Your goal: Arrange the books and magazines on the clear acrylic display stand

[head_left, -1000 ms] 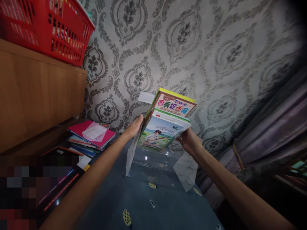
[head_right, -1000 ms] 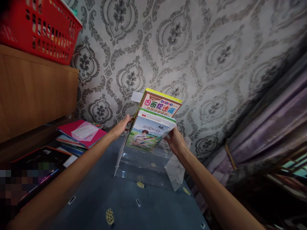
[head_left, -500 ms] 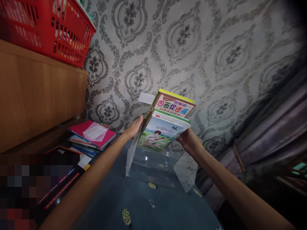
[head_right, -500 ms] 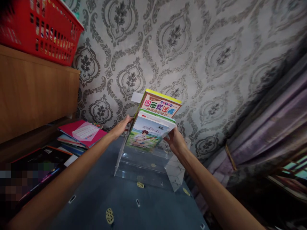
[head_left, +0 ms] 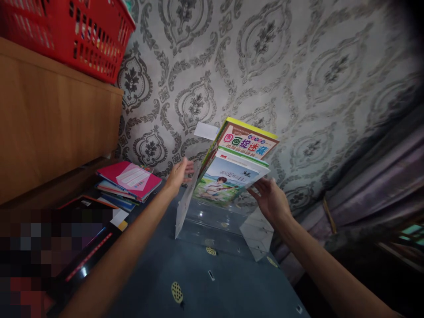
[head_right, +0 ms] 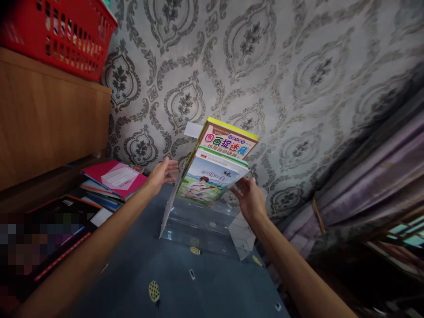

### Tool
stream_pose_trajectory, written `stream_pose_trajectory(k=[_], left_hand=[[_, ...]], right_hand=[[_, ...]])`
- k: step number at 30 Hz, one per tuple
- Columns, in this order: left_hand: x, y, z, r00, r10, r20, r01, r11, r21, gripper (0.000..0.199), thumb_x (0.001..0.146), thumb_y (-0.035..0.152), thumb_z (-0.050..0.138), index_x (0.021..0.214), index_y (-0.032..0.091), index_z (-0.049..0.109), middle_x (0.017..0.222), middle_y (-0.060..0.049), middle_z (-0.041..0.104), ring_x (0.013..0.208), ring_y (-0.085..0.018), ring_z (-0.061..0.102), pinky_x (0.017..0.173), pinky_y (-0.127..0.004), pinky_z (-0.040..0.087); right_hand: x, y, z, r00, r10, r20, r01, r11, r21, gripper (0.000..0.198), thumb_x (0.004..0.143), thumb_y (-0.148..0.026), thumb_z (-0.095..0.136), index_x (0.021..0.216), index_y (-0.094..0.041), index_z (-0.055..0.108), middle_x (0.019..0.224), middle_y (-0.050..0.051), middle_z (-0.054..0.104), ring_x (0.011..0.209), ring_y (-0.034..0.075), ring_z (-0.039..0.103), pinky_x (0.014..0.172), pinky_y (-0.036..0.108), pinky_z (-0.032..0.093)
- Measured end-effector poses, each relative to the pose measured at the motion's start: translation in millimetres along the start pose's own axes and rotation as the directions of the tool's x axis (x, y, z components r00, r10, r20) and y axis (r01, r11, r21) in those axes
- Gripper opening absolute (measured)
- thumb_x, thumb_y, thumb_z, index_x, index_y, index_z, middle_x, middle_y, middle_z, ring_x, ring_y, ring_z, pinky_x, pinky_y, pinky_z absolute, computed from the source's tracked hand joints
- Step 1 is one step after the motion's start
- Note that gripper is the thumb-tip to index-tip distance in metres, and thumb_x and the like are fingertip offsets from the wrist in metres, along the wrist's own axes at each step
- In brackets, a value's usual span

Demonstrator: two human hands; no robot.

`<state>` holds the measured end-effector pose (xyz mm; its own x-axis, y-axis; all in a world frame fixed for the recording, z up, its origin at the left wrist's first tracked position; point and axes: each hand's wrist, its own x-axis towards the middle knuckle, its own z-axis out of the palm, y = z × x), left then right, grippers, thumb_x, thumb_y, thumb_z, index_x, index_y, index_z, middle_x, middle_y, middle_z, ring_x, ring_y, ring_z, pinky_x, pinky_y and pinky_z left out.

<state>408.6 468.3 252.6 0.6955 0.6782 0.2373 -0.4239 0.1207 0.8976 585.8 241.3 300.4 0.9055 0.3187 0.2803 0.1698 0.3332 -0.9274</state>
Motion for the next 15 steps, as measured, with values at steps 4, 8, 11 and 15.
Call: stream_pose_trajectory(k=[4, 8, 11, 15], left_hand=[[-16.5, -18.5, -9.2, 0.991, -0.116, -0.066, 0.114, 0.993, -0.037, 0.022, 0.095, 0.035, 0.053, 0.095, 0.017, 0.065, 0.097, -0.008, 0.072, 0.077, -0.014, 0.069, 0.057, -0.02, 0.053], [-28.2, -35.4, -13.8, 0.984, -0.166, -0.07, 0.164, 0.986, -0.026, 0.011, 0.089, 0.028, 0.061, 0.087, 0.018, 0.063, 0.084, -0.003, 0.068, 0.066, -0.01, 0.065, 0.052, -0.016, 0.049], [-31.7, -41.3, -14.4, 0.981, -0.186, -0.058, 0.186, 0.982, -0.01, 0.006, 0.088, 0.023, 0.06, 0.089, 0.018, 0.063, 0.084, -0.003, 0.068, 0.066, -0.01, 0.064, 0.051, -0.015, 0.048], [-35.6, -45.7, -14.2, 0.981, -0.19, -0.041, 0.191, 0.981, 0.03, 0.01, 0.087, 0.018, 0.055, 0.091, 0.018, 0.064, 0.088, -0.005, 0.069, 0.071, -0.011, 0.065, 0.052, -0.015, 0.049]], right_hand=[[-23.4, 22.9, -22.0, 0.998, 0.025, -0.054, -0.028, 0.999, -0.042, 0.029, 0.094, -0.041, 0.052, 0.082, -0.025, 0.073, 0.092, 0.005, 0.077, 0.101, 0.021, 0.07, 0.076, 0.032, 0.054], [-51.8, 54.0, -44.0, 0.992, 0.126, -0.018, -0.127, 0.987, -0.101, 0.024, 0.084, -0.047, 0.062, 0.084, -0.026, 0.074, 0.088, 0.006, 0.078, 0.096, 0.025, 0.072, 0.075, 0.035, 0.052], [-66.7, 71.0, -55.3, 0.98, 0.196, 0.017, -0.192, 0.971, -0.142, 0.03, 0.077, -0.054, 0.068, 0.086, -0.026, 0.075, 0.088, 0.008, 0.078, 0.094, 0.027, 0.072, 0.073, 0.037, 0.052], [-83.5, 86.2, -60.7, 0.967, 0.248, 0.05, -0.235, 0.953, -0.189, 0.037, 0.072, -0.06, 0.072, 0.086, -0.026, 0.074, 0.086, 0.009, 0.078, 0.093, 0.03, 0.072, 0.074, 0.038, 0.051]])
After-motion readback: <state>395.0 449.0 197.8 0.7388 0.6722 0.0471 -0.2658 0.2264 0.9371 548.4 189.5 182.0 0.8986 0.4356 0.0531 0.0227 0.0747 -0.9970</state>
